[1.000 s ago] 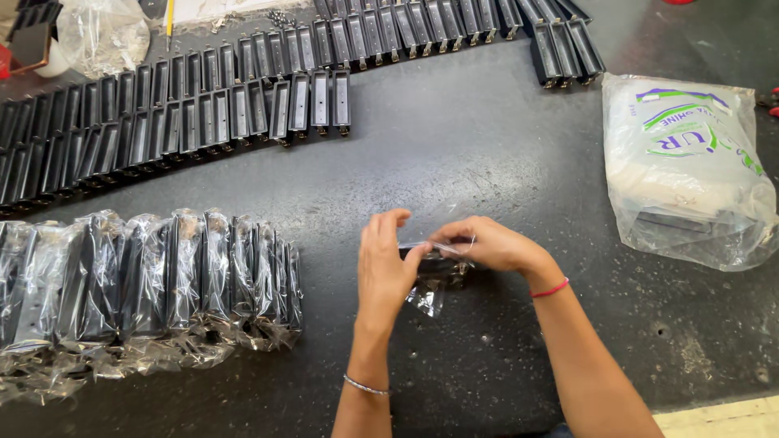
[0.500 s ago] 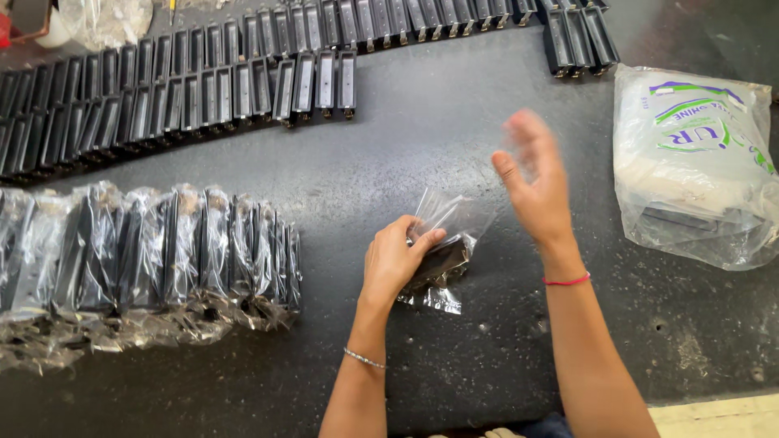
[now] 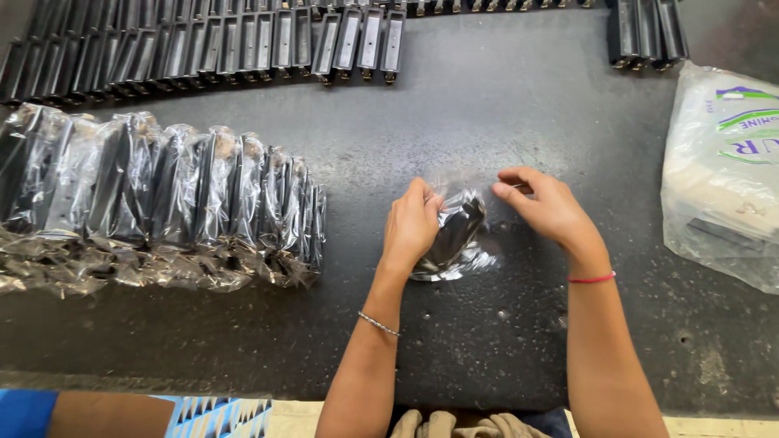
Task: The person repeatedly picks up small black rectangular components, places them into clear plastic bags, and folds the bags closed. The person arranges the packaged components in a row on the table. The person also moves unpackaged components into a working area and retrieves empty bags from a larger bag.
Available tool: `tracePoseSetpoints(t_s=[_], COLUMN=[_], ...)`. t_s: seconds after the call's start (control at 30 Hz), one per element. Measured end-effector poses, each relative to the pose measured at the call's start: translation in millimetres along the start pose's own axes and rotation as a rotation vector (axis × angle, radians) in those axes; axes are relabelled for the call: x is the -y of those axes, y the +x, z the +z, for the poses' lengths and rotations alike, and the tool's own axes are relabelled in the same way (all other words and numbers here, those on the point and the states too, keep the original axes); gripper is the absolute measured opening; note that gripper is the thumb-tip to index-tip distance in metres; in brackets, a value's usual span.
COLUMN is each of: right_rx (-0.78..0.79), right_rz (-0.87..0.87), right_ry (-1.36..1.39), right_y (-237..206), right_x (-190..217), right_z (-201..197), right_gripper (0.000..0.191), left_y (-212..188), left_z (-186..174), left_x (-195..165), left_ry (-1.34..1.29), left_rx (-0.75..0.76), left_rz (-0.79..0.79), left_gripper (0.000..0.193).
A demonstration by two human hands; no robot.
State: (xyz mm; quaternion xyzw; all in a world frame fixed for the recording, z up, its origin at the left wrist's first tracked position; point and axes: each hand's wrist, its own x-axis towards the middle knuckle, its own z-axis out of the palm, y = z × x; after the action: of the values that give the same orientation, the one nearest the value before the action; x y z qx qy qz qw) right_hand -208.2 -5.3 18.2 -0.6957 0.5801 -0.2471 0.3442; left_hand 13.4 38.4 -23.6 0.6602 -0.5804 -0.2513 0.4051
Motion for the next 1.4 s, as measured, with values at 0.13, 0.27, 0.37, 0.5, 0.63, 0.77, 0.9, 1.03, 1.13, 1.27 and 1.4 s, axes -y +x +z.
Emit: tracePoseSetpoints(t_s=[0.13, 0.27, 0.37, 0.5, 0.63, 0.77, 0.9, 1.03, 1.13, 1.27, 1.4], right_rx=[0.056, 0.231, 0.304, 0.268, 0.136, 0.005, -0.012, 0.144, 0.246, 0.316, 0.316], right_rz=[0.024, 0.097, 0.106, 0.084, -0.006, 0.117, 0.145, 0.072, 0.004, 0.051, 0.023], right_ry=[0.189, 0.728, 0.987, 1.063, 0.982, 1.037, 1.058, 0.993, 0.968, 0.949, 0.882], right_y=[4, 14, 17, 20, 25, 27, 25, 20, 17, 13, 10], right_x=[-6, -6, -7, -16, -27, -31, -27, -21, -16, -9, -3], right_z=[9, 20, 32, 40, 40, 36, 33, 35, 41, 44, 47], right_gripper=[0.047, 0.05, 0.043, 0.035, 0.03, 0.023, 0.02, 0.024, 0.027, 0.032, 0.035], left_y=[3, 0, 1, 5, 15, 17, 4, 5, 7, 8, 4], left_z=[1, -6, -11, -14, -38, -58, -30, -13, -16, -18, -21], left_x=[-8, -28, -36, -33, -21, -22, -37, -32, -21, -22, -34], left_ry=[-0.214, -0.435, -0.596, -0.782, -0.726, -0.645, -0.346, -0.538, -0.722, -0.812, -0.77], left_rx=[-0.093, -0.092, -0.119, -0.148, -0.32, -0.186, 0.154, 0.098, 0.054, -0.026, -0.116], left_rz=[0.071, -0.093, 0.014, 0.065, -0.049, -0.007, -0.064, -0.136, -0.202, -0.197, -0.128], left_gripper=[0.016, 0.015, 0.017, 0.018, 0.028, 0.062, 0.084, 0.05, 0.028, 0.013, 0.012])
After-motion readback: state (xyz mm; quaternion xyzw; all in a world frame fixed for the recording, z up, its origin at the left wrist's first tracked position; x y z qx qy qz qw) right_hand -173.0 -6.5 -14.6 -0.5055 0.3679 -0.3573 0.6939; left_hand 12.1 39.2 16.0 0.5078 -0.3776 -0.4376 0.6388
